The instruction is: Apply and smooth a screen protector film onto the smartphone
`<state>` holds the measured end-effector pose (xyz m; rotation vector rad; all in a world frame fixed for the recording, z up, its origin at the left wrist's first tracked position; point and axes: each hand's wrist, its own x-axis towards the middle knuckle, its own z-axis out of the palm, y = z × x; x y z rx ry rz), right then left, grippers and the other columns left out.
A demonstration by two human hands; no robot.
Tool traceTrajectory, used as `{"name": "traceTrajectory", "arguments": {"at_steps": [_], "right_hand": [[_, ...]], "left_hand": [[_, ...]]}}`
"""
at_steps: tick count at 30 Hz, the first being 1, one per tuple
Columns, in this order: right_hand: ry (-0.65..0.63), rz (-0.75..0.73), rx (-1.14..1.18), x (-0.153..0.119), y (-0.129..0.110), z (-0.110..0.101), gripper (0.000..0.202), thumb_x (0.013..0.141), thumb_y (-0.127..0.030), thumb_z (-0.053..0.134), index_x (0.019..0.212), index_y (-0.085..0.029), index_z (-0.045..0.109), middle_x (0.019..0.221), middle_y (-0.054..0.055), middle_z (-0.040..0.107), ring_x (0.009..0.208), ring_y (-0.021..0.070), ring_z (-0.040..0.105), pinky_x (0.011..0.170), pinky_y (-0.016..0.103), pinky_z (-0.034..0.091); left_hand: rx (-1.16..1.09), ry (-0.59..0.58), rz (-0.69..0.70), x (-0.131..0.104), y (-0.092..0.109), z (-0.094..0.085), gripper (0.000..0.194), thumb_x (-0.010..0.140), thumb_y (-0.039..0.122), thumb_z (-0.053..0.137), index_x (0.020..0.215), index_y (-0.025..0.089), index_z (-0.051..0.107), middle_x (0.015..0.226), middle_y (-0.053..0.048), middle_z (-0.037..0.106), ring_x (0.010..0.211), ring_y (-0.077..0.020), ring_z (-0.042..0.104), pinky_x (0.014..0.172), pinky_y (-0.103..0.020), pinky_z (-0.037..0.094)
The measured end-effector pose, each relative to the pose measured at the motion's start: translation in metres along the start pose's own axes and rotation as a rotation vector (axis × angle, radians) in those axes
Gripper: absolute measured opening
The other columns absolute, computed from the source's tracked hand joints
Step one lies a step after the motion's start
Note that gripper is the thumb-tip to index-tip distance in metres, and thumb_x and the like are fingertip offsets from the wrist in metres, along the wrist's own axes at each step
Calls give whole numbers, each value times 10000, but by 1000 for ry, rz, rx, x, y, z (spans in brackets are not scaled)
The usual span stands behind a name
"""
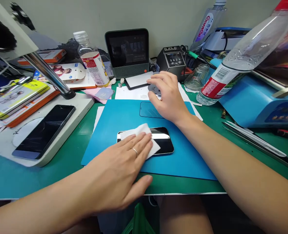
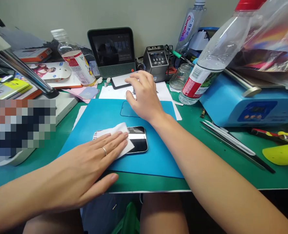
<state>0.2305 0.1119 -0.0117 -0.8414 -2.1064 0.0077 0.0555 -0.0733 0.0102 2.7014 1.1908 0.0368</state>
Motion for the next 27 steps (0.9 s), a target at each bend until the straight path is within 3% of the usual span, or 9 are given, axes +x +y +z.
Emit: {"name": "traceTrajectory", "arguments": {"at_steps": [5, 8, 12, 21, 24, 27], "right_hand": [[28, -28, 51, 1, -2, -1, 292, 897, -231, 546, 1156, -225, 680, 1248, 122, 657, 1318, 368, 482, 1123, 633, 380], [32, -48, 65, 3, -4, -2, 272, 906, -246, 551, 1142, -221, 684, 1225, 125, 669, 1291, 369, 506, 1099, 618, 401], [21, -59, 68, 4, -6, -2, 223, 929, -287, 538, 1090, -241, 684, 1165, 111, 698, 1196, 343, 583, 1055, 581, 436], [24, -15, 54, 4, 0, -6, 235, 922, -324, 556, 1077, -221, 699, 1164, 126, 722, 1184, 345, 602, 1050, 566, 440], [21, -4, 52, 3, 2, -9, 247, 921, -329, 555, 1072, -206, 707, 1155, 130, 729, 1172, 344, 603, 1046, 553, 450], [30, 4, 52, 3, 2, -10, 240, 918, -334, 560, 1064, -219, 710, 1150, 124, 730, 1163, 344, 605, 1039, 560, 455]], "left_hand": [[54, 18, -176, -46, -5, 0, 648, 1050, 415, 382, 1607, 116, 235, 1677, -135, 183, 1563, -277, 185, 1277, -474, 247], [20, 30, -245, -58, 0, 1, 650, 1045, 395, 406, 1609, 125, 228, 1680, -134, 180, 1565, -269, 177, 1277, -465, 251], [-44, 57, -300, -46, 9, 0, 653, 1049, 445, 387, 1591, 99, 277, 1673, -147, 183, 1568, -266, 158, 1282, -464, 236], [-156, 156, -203, 27, 51, 13, 749, 1047, 559, 299, 1561, 14, 312, 1654, -188, 232, 1561, -294, 181, 1287, -431, 212], [-118, 174, -249, 24, 49, 16, 777, 1045, 595, 258, 1557, 13, 318, 1656, -196, 224, 1563, -304, 173, 1278, -446, 234], [-64, 176, -356, 1, 37, 16, 773, 1044, 597, 266, 1559, 24, 320, 1652, -208, 233, 1561, -307, 181, 1270, -461, 251]]}}
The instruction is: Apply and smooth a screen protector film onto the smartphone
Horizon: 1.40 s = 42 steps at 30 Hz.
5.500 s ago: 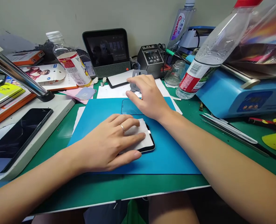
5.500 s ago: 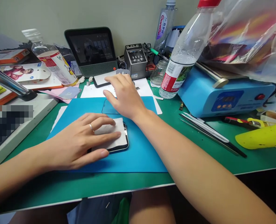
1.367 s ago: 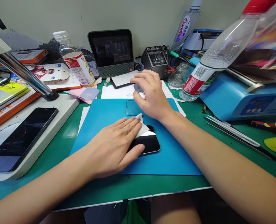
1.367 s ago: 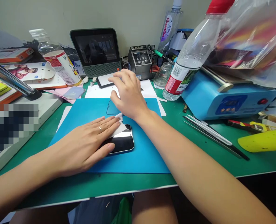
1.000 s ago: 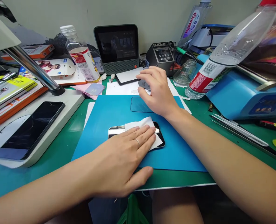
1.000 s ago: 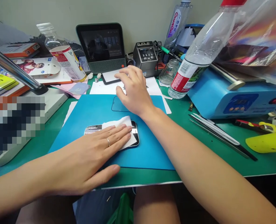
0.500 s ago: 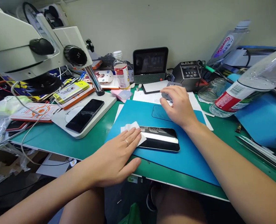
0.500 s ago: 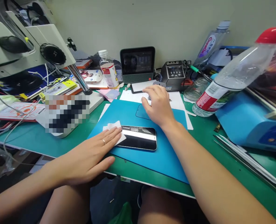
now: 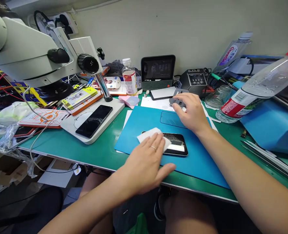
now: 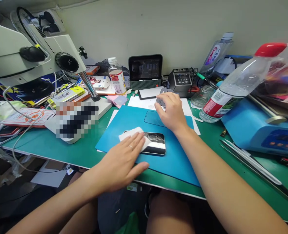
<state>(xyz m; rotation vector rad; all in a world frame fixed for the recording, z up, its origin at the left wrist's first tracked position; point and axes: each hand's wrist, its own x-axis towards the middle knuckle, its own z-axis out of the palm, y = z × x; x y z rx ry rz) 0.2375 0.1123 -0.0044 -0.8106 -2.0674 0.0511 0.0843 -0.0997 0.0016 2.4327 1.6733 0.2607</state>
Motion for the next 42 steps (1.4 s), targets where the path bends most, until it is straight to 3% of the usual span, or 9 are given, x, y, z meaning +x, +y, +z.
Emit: {"name": "traceTrajectory", "arguments": {"at_steps": [3, 5, 10, 13, 19, 22, 28, 35, 42], "right_hand": [[11, 8, 15, 0, 0, 1, 227, 912, -326, 564, 1059, -237, 712, 1146, 119, 728, 1173, 347, 603, 1038, 584, 448], [11, 12, 25, 0, -1, 2, 225, 908, -318, 564, 1059, -244, 713, 1152, 116, 724, 1189, 348, 595, 1041, 597, 441], [14, 16, 30, 0, -1, 3, 228, 908, -312, 560, 1065, -250, 714, 1154, 110, 723, 1208, 350, 581, 1043, 607, 438], [19, 10, 26, 0, -2, 4, 220, 911, -307, 564, 1065, -254, 711, 1158, 106, 724, 1215, 347, 579, 1047, 609, 433], [14, 7, 11, -2, 0, 3, 214, 918, -303, 566, 1069, -236, 702, 1183, 113, 715, 1215, 332, 579, 1061, 581, 435], [9, 19, 11, -5, 0, 1, 212, 925, -309, 558, 1068, -240, 697, 1185, 108, 710, 1216, 321, 576, 1071, 561, 435], [0, 1, 38, -7, -3, -2, 208, 926, -319, 560, 1059, -239, 697, 1182, 109, 706, 1216, 319, 569, 1076, 562, 424], [-11, 3, 43, -6, -4, -3, 210, 922, -296, 579, 1065, -209, 707, 1178, 123, 710, 1226, 334, 564, 1075, 545, 429], [-8, -4, 40, -6, -4, -1, 219, 928, -295, 582, 1078, -200, 711, 1189, 127, 708, 1223, 341, 563, 1074, 538, 429]], "left_hand": [[57, -1, -95, -27, -17, -4, 707, 1060, 547, 273, 1575, 63, 305, 1658, -187, 235, 1558, -293, 209, 1259, -471, 279], [80, 18, -87, -44, -21, -3, 711, 1052, 549, 313, 1593, 90, 266, 1667, -172, 220, 1557, -296, 214, 1253, -481, 298], [114, 40, -59, -66, -8, 5, 772, 1032, 564, 374, 1615, 94, 187, 1668, -186, 190, 1557, -324, 194, 1242, -509, 317], [75, 30, -21, -54, 8, 11, 830, 1012, 625, 362, 1600, 56, 224, 1660, -211, 178, 1554, -342, 184, 1235, -508, 328], [-66, 48, 53, 2, 54, 27, 927, 984, 716, 274, 1580, 6, 263, 1656, -227, 164, 1561, -334, 127, 1284, -467, 217], [-82, 60, 53, 14, 66, 31, 955, 974, 738, 233, 1570, -7, 282, 1651, -237, 177, 1561, -335, 126, 1282, -471, 224], [55, 88, 3, -17, 40, 30, 954, 962, 742, 306, 1580, 16, 257, 1659, -226, 179, 1559, -341, 164, 1263, -475, 276], [284, 196, -80, -59, 8, 27, 869, 992, 671, 366, 1590, 54, 235, 1632, -231, 294, 1521, -365, 304, 1187, -508, 375], [260, 176, -110, -60, 3, 22, 714, 1043, 554, 349, 1584, 92, 281, 1649, -171, 284, 1539, -301, 282, 1196, -460, 381]]}}
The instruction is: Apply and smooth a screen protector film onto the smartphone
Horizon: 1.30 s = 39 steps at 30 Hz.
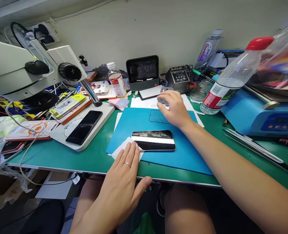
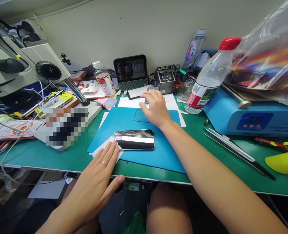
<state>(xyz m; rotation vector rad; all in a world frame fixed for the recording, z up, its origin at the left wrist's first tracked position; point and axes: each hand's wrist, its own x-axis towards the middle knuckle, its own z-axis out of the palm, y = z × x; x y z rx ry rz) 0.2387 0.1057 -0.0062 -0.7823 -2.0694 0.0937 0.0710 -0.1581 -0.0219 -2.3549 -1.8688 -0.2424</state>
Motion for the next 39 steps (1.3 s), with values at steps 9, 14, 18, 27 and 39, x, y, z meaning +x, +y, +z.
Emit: {"name": "traceTrajectory", "arguments": {"at_steps": [9, 14, 18, 27, 39], "right_hand": [[12, 12, 17, 1, 0, 5, 210, 916, -297, 567, 1059, -236, 708, 1180, 113, 707, 1220, 343, 563, 1058, 570, 423], [1, 15, 1, 1, 2, 3, 202, 922, -294, 571, 1056, -220, 703, 1176, 122, 709, 1227, 338, 562, 1070, 550, 423], [2, 5, -7, 0, 2, 1, 198, 920, -290, 580, 1053, -211, 704, 1175, 124, 711, 1223, 334, 566, 1072, 537, 426], [-6, 19, -1, 0, 1, 1, 216, 921, -300, 568, 1070, -228, 707, 1197, 113, 701, 1241, 339, 543, 1079, 554, 412], [-7, -9, -12, 1, 2, 4, 228, 919, -294, 572, 1074, -196, 707, 1196, 132, 699, 1236, 333, 548, 1084, 527, 413]], "left_hand": [[-205, -94, 7, 62, 39, 5, 871, 1010, 673, 235, 1565, 4, 301, 1647, -218, 237, 1553, -333, 194, 1257, -493, 283], [-229, -122, 72, 106, 59, 8, 896, 1008, 676, 231, 1539, -37, 336, 1626, -251, 282, 1545, -353, 223, 1267, -488, 250], [-235, -148, 105, 115, 51, 7, 860, 1022, 650, 229, 1546, -25, 331, 1629, -227, 299, 1548, -337, 226, 1271, -474, 243], [-64, -72, -106, 47, -18, 10, 777, 1048, 580, 220, 1568, 7, 286, 1654, -222, 233, 1563, -336, 154, 1255, -537, 273], [-115, -40, -78, 56, 63, 14, 946, 979, 711, 286, 1545, -46, 306, 1629, -288, 224, 1537, -417, 164, 1216, -582, 325]]}}
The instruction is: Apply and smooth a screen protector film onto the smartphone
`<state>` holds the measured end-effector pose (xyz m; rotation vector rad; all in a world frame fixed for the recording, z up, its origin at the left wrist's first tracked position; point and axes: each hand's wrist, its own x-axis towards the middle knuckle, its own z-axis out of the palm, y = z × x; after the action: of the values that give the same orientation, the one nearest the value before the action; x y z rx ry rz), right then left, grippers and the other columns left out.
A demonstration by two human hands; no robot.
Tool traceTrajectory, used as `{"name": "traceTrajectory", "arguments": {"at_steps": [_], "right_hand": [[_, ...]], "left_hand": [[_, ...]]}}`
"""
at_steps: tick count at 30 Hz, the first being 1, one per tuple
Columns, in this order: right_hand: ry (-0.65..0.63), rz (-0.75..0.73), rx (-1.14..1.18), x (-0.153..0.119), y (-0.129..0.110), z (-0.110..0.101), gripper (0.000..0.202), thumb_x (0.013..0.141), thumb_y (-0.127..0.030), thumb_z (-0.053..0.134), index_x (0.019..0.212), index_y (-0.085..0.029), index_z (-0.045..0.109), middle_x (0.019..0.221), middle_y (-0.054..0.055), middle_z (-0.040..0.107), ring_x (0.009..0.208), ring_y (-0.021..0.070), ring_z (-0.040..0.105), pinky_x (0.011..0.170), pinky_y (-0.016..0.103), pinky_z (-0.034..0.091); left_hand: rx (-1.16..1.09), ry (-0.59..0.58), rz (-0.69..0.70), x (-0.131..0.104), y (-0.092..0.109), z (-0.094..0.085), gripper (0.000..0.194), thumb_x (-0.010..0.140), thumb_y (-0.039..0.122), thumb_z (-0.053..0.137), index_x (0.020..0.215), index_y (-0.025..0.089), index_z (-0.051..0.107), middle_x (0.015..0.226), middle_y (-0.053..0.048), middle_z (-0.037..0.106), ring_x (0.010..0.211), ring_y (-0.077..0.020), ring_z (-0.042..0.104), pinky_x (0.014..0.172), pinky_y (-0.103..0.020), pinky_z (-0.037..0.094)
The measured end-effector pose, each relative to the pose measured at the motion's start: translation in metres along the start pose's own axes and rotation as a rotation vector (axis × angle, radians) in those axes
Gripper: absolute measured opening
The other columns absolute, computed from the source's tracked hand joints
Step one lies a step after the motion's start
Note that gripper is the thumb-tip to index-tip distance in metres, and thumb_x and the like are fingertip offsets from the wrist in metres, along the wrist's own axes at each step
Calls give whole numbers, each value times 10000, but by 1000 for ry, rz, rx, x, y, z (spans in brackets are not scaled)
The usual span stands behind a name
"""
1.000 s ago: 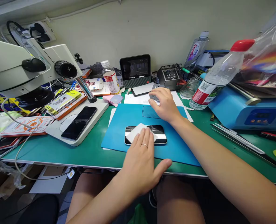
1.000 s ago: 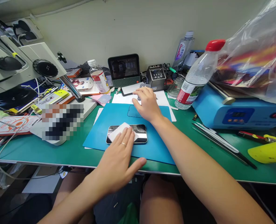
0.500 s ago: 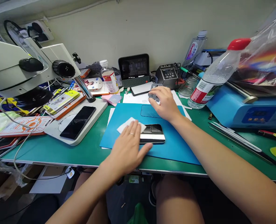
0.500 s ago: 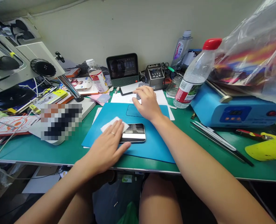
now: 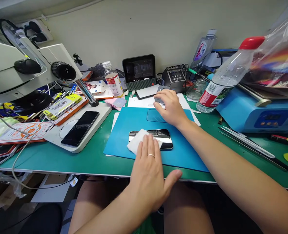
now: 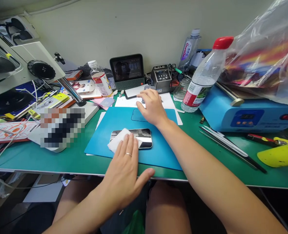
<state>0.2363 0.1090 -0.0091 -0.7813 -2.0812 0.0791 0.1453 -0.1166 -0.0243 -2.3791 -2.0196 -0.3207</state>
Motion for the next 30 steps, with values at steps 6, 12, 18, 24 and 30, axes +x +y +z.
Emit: {"name": "traceTrajectory", "arguments": {"at_steps": [6, 12, 18, 24, 30], "right_hand": [[-37, 43, -18, -1, -2, -5, 209, 921, -314, 569, 1072, -242, 695, 1205, 114, 698, 1215, 339, 569, 1078, 573, 386], [-33, 37, -17, -1, -5, -4, 202, 921, -315, 563, 1062, -255, 695, 1191, 99, 708, 1184, 337, 588, 1066, 563, 384], [-21, 42, -27, -2, -7, -4, 212, 926, -298, 554, 1072, -229, 691, 1197, 108, 702, 1187, 323, 583, 1066, 525, 388], [-18, 34, -19, -4, -9, -5, 194, 938, -297, 548, 1068, -245, 682, 1196, 87, 699, 1182, 306, 580, 1083, 514, 375], [-48, 31, -17, -5, -10, -5, 210, 941, -295, 550, 1091, -239, 686, 1214, 89, 694, 1180, 302, 579, 1077, 509, 390]], "left_hand": [[-58, -43, 98, 44, 5, -3, 969, 984, 721, 204, 1536, -68, 321, 1612, -298, 265, 1537, -396, 209, 1250, -535, 278], [24, -61, 107, 8, -50, -15, 888, 1011, 669, 246, 1557, -30, 291, 1644, -263, 205, 1551, -370, 177, 1244, -537, 291], [139, -32, 188, -27, -81, -22, 832, 1015, 625, 336, 1561, -2, 295, 1634, -257, 244, 1543, -364, 217, 1230, -547, 317], [45, -118, 277, -1, -115, -33, 513, 1067, 363, 353, 1541, 174, 404, 1631, -97, 344, 1527, -240, 305, 1236, -435, 348], [-63, -181, 367, 26, -130, -39, 498, 1074, 324, 365, 1558, 209, 381, 1648, -59, 305, 1537, -199, 269, 1257, -418, 288]]}}
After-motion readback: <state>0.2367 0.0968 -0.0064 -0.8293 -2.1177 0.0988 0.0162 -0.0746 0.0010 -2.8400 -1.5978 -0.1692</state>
